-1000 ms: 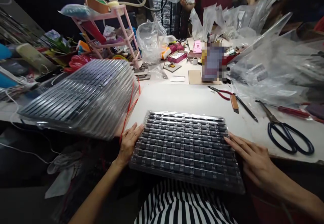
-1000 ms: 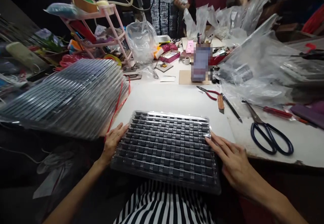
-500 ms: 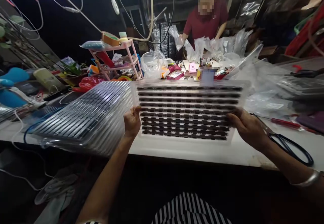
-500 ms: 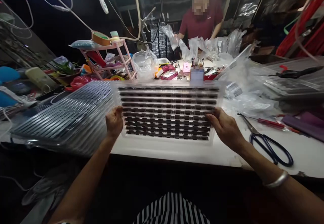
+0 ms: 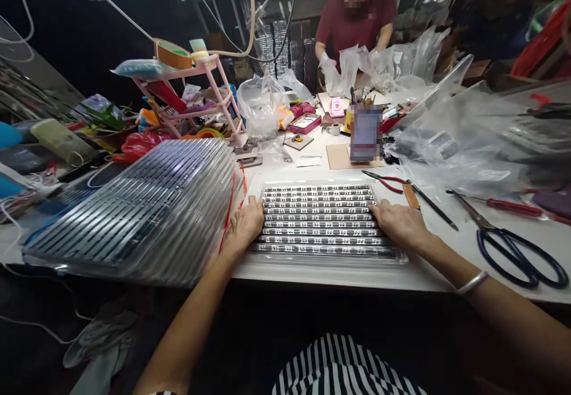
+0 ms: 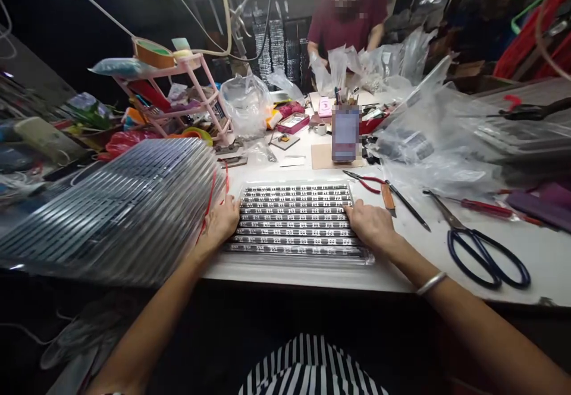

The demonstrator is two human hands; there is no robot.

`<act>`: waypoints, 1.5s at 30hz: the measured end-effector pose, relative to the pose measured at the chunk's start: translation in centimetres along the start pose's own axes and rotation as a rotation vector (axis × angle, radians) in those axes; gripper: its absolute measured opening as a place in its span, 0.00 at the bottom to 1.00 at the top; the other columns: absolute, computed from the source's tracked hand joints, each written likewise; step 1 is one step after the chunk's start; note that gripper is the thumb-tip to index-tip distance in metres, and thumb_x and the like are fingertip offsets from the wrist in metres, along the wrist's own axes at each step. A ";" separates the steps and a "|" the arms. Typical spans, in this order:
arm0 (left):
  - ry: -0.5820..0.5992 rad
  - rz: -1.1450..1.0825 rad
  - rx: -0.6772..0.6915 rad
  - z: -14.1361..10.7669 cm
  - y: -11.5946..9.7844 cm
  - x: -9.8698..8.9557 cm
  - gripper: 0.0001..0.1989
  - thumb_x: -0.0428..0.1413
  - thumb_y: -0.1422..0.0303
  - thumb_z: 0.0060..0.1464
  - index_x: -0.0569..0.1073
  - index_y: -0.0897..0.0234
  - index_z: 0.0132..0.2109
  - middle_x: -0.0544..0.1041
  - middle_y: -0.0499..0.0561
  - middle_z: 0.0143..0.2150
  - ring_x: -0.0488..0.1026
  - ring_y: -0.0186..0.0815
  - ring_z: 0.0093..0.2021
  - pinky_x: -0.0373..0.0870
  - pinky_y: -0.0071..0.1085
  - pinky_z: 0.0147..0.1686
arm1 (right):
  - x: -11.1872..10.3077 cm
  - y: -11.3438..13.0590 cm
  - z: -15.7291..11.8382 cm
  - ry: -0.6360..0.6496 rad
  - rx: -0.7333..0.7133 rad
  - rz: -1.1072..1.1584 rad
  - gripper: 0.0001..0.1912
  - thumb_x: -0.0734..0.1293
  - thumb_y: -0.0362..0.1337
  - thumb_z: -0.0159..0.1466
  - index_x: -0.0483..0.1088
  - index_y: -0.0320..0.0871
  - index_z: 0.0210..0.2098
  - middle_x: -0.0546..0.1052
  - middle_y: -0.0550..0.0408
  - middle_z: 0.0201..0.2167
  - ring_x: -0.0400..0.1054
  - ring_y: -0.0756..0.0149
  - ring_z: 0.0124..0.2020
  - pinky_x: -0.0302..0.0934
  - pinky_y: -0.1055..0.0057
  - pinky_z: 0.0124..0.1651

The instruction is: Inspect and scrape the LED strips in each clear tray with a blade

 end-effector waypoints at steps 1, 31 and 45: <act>-0.005 0.019 0.025 0.0 -0.3 -0.2 0.25 0.39 0.63 0.64 0.64 0.73 0.61 0.76 0.70 0.43 0.73 0.56 0.47 0.66 0.51 0.46 | -0.2 0.2 -0.2 -0.013 -0.011 -0.034 0.31 0.48 0.52 0.68 0.69 0.33 0.46 0.74 0.39 0.26 0.72 0.49 0.31 0.61 0.53 0.37; 0.075 -0.293 0.257 0.5 -4.1 1.7 0.26 0.49 0.60 0.61 0.64 0.67 0.62 0.54 0.63 0.68 0.47 0.52 0.69 0.41 0.51 0.66 | 0.6 5.1 -2.2 -0.135 -0.776 -0.004 0.29 0.50 0.51 0.69 0.61 0.43 0.62 0.56 0.44 0.66 0.47 0.50 0.67 0.44 0.50 0.63; 0.147 -0.825 0.137 -5.3 5.4 -0.3 0.26 0.51 0.61 0.57 0.67 0.71 0.60 0.76 0.53 0.36 0.72 0.35 0.36 0.70 0.32 0.39 | 0.5 -0.4 -0.6 -0.162 -0.028 0.326 0.17 0.57 0.50 0.60 0.63 0.41 0.32 0.71 0.31 0.44 0.63 0.39 0.50 0.51 0.42 0.54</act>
Point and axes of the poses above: each hand's wrist, its own z-axis towards the middle knuckle, its own x-axis out of the palm, y = z × x, the point moved 1 cm from there along z, towards the middle knuckle
